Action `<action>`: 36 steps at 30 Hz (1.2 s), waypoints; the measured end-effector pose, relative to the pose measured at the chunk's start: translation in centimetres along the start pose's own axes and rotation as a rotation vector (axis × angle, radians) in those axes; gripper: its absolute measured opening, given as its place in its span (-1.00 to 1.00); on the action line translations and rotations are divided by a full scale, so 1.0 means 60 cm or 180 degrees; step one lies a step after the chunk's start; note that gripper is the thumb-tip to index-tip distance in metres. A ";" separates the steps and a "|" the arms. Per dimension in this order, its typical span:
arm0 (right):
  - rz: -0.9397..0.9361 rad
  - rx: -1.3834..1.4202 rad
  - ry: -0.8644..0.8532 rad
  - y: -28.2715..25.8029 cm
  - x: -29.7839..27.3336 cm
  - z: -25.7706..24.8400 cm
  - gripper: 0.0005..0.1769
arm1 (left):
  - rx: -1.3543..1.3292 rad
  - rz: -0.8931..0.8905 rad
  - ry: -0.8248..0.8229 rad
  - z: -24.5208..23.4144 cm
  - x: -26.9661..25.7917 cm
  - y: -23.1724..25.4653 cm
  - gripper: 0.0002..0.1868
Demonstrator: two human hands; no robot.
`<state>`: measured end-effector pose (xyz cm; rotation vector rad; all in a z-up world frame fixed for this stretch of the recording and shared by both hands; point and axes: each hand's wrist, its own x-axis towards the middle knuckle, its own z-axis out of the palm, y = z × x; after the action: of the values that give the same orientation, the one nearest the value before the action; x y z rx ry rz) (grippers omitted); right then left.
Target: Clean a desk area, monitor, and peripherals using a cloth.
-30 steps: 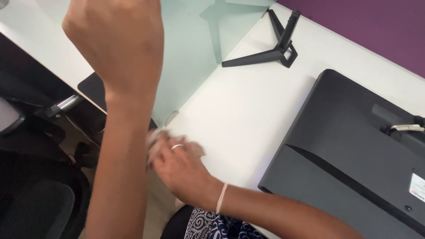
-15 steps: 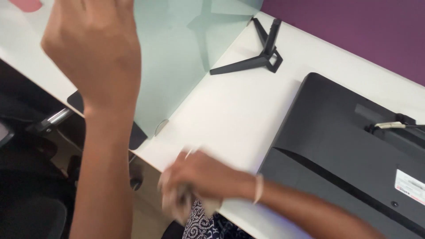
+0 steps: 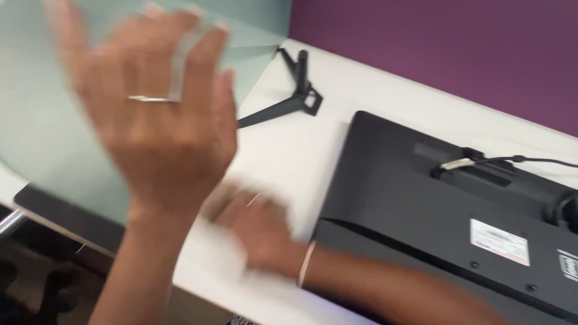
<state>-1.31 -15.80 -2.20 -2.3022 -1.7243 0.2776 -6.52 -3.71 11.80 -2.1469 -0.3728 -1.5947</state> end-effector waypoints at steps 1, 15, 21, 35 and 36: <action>0.0047 -0.0030 0.0039 -0.002 -0.016 0.000 -0.43 | -0.0049 0.0007 0.0047 0.016 0.003 0.016 -0.69; 0.0902 0.0012 0.0366 0.185 -0.280 -0.277 -0.40 | -0.4279 -0.2151 -0.2470 0.270 -0.148 0.215 -0.72; -0.0078 -0.0647 0.0287 0.285 -0.277 -0.182 -0.46 | -0.5434 -0.3506 -0.2063 0.313 -0.191 0.320 -0.51; 0.0224 -0.0989 0.0791 0.278 -0.144 -0.167 -0.66 | -0.5779 -0.4468 -0.1323 0.345 -0.261 0.296 -0.40; -0.0290 -0.0972 0.0813 0.236 -0.174 -0.162 -0.56 | -0.5905 -0.4605 -0.1229 0.350 -0.263 0.299 -0.40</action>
<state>11.61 -30.45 2.64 -2.3244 -1.8337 -0.3057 14.53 -8.20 -11.59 -4.1016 -0.9312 -2.8536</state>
